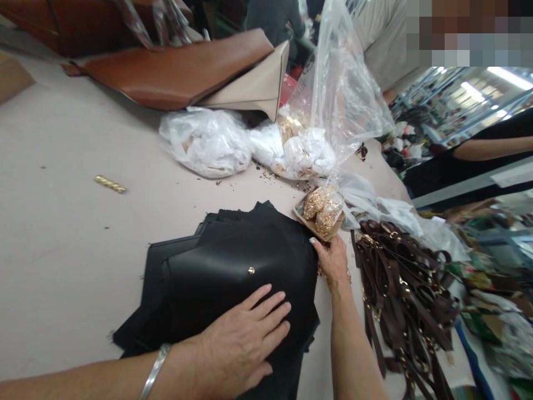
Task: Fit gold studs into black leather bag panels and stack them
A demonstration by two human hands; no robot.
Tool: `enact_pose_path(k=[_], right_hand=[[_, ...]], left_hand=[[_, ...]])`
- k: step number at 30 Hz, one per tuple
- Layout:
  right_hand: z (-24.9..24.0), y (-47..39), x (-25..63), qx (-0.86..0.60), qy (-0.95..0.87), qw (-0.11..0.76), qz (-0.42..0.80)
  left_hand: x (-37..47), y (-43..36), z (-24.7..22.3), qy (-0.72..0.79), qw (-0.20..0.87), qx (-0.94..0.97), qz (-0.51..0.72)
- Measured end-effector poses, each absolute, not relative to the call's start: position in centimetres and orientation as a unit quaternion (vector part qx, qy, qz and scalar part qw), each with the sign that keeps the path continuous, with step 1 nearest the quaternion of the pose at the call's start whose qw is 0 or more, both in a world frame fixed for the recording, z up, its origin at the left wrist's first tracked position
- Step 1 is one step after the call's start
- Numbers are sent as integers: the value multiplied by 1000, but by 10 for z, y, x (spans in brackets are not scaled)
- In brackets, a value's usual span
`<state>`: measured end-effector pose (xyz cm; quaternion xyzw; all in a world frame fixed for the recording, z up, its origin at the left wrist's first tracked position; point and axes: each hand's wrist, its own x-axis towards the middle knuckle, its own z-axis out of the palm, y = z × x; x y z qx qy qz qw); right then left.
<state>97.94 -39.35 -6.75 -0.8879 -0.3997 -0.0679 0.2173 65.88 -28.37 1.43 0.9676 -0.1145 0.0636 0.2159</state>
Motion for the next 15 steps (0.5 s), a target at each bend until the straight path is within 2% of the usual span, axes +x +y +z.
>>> enact_pose_path(k=[6,15], right_hand=[[-72,-398,981,-876,-414,217,-116],[-58,-410,979,-861,-452,198,-122]], left_hand=[[658,-285,14,-108,232,965,52],[659,-288,12,-94,226,968,52]])
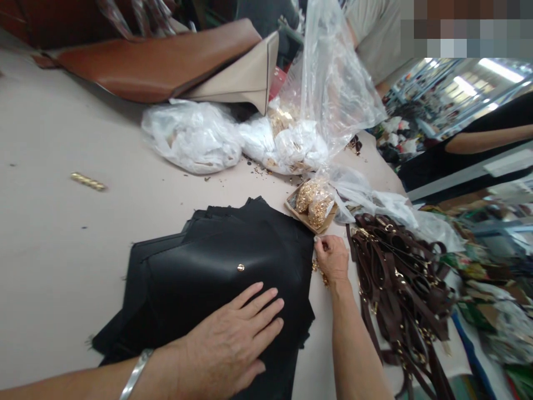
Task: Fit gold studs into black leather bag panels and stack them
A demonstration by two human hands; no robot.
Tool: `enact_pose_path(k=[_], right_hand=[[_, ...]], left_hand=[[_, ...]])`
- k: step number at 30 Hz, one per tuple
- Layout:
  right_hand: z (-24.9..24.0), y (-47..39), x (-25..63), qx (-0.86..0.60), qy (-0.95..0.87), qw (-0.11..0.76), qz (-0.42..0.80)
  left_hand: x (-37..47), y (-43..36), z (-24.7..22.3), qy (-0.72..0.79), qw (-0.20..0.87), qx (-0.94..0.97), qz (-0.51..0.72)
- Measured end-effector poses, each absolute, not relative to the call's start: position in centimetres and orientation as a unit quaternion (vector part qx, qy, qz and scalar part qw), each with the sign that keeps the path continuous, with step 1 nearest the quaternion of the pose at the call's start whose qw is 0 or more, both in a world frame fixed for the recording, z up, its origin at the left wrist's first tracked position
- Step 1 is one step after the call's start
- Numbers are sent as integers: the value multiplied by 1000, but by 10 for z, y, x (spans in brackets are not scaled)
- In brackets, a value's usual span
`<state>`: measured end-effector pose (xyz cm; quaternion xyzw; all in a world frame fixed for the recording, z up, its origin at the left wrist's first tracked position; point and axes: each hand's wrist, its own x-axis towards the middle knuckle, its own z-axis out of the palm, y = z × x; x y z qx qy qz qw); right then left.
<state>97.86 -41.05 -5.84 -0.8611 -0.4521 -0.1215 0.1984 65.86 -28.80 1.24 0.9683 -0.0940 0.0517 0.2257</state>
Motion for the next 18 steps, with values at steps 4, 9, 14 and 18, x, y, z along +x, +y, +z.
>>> enact_pose_path(k=[4,9,14,18], right_hand=[[-57,-409,987,-867,-433,207,-134],[-59,-391,989,-867,-444,196,-113],[-58,-384,982,-860,-466,182,-100],[-51,-388,985,-860,-474,163,-90]], left_hand=[[658,-290,11,-98,221,969,53],[659,-290,12,-94,219,969,61],[659,-289,12,-88,220,969,74],[658,-289,14,-88,217,970,72]])
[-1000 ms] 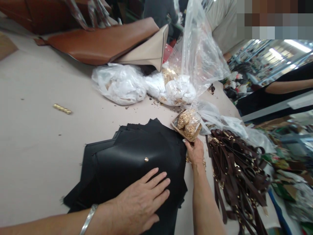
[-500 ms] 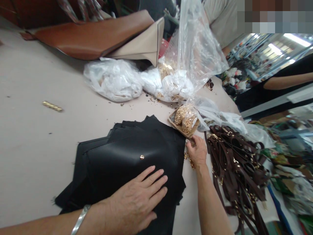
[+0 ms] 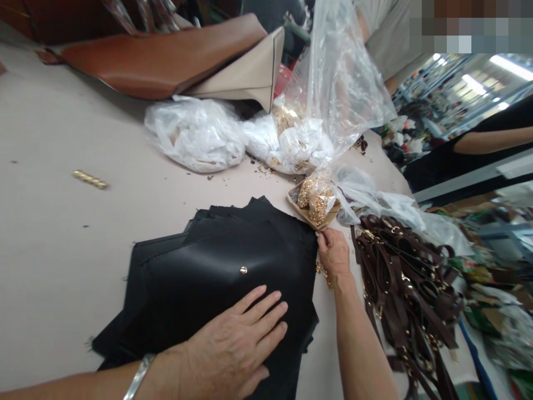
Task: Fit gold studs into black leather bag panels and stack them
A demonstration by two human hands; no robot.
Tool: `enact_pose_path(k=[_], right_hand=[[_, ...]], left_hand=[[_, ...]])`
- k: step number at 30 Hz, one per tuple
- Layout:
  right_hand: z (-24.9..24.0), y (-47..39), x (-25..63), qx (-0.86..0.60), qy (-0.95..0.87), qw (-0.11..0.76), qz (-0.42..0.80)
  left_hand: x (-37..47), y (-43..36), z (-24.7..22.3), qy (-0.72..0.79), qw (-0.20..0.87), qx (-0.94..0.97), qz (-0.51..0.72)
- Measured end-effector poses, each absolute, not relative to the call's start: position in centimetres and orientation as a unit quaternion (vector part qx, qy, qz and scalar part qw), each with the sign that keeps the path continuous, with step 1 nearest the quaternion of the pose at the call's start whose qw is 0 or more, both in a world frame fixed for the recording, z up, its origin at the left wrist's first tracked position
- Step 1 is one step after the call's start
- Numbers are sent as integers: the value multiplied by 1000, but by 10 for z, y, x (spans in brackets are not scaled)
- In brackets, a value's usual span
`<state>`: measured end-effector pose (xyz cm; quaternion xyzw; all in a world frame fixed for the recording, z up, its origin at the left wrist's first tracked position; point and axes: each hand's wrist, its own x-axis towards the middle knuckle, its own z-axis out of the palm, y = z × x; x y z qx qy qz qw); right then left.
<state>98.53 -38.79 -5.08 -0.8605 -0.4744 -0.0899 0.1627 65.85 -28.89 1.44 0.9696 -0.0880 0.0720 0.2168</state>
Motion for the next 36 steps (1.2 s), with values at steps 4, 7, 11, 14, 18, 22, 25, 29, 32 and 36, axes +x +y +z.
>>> enact_pose_path(k=[4,7,11,14,18,22,25,29,32,36], right_hand=[[-42,-397,985,-855,-493,147,-68],[-38,-414,974,-845,-513,146,-47],[-34,-449,963,-841,-518,152,-32],[-38,-470,974,-866,-463,174,-74],[-58,-481,1004,-897,-381,190,-115],[-74,-483,1011,-907,-366,184,-93],[-70,-492,996,-904,-379,184,-72],[-61,-513,963,-907,-364,199,-69],[-64,-522,941,-913,-340,210,-83],[-74,-505,935,-914,-335,216,-79]], left_hand=[[661,-289,16,-86,206,972,78],[662,-289,15,-88,209,971,79],[660,-290,12,-87,218,969,77],[660,-291,10,-87,215,969,82],[662,-291,11,-88,211,970,87],[661,-291,10,-87,222,968,85],[659,-292,8,-84,229,966,88],[660,-293,5,-78,239,964,89],[661,-292,6,-78,239,964,89],[661,-291,7,-83,236,965,81]])
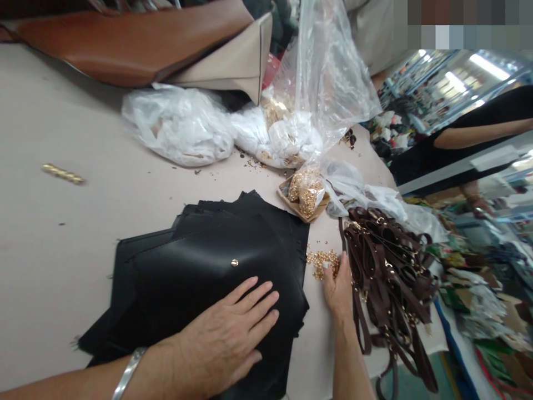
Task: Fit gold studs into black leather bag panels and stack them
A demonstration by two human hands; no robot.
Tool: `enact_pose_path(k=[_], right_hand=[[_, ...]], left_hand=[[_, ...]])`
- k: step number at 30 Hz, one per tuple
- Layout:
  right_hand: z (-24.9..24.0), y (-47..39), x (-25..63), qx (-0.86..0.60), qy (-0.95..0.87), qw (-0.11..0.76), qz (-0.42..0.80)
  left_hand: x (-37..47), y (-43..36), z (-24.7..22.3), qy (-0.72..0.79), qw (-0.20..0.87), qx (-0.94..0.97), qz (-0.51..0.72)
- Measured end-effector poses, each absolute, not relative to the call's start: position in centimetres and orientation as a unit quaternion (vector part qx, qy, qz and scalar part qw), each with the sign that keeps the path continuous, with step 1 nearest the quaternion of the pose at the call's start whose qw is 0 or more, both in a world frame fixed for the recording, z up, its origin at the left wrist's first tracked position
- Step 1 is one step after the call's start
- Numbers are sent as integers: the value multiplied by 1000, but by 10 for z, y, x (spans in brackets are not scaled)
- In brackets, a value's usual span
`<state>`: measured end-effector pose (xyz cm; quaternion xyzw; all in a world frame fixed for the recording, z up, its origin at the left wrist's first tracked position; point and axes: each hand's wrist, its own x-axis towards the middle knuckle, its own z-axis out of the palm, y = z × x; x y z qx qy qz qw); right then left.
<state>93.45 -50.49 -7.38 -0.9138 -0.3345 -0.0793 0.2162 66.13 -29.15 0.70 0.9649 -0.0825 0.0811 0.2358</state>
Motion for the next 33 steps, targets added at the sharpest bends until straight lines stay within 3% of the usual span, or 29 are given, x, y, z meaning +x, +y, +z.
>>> enact_pose_path(k=[9,22,26,29,33], right_hand=[[-62,-440,949,-856,-446,258,-43],[-50,-475,906,-827,-520,214,-12],[-58,-482,914,-859,-458,225,-47],[-66,-484,930,-880,-385,268,-74],[-68,-472,940,-869,-408,277,-48]], left_hand=[[662,-292,9,-84,227,967,76],[659,-292,7,-85,241,965,64],[661,-290,13,-76,275,957,55],[669,-307,29,-29,399,916,26],[670,-378,28,93,749,640,-143]])
